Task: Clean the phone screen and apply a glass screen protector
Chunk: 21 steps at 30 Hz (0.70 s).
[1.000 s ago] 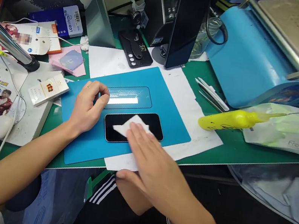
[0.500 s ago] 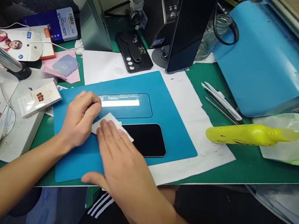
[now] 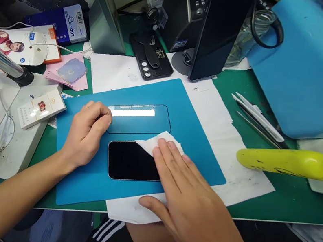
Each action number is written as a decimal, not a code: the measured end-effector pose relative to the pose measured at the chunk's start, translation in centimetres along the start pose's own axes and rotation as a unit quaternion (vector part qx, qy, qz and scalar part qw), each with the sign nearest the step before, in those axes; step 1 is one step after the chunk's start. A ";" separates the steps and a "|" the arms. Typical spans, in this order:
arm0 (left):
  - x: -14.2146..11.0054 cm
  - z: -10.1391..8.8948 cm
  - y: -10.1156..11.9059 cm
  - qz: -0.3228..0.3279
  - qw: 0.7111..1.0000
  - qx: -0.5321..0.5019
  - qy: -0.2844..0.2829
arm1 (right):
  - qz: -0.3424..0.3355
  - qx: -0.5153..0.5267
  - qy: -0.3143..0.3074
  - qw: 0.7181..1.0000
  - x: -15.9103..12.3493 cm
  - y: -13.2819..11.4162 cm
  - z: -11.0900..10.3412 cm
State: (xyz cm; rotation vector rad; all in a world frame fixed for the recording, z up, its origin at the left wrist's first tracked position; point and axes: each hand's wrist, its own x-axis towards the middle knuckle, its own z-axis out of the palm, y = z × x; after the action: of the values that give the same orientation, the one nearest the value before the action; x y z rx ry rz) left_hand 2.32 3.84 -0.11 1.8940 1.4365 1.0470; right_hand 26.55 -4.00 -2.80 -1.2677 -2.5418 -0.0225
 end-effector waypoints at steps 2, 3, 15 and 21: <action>0.0 0.0 0.1 0.003 1.000 0.006 -0.005 | 0.001 0.001 0.013 1.000 0.7 -0.4 0.2; 0.0 0.0 0.1 0.004 1.000 0.009 -0.005 | -0.003 0.010 0.017 1.000 1.2 -1.1 0.4; -0.5 -0.3 0.2 -0.013 1.000 0.002 -0.011 | -0.052 -0.024 0.018 0.998 1.3 1.9 -0.2; -0.2 -0.1 0.5 -0.014 1.000 0.011 -0.021 | -0.076 -0.012 0.016 0.997 2.1 0.7 0.4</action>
State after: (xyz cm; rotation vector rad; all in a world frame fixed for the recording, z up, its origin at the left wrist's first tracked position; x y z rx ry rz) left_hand 2.51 3.44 0.30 1.8951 1.4525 0.9766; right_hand 25.76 -1.86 -2.70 -1.0697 -2.6117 -0.1044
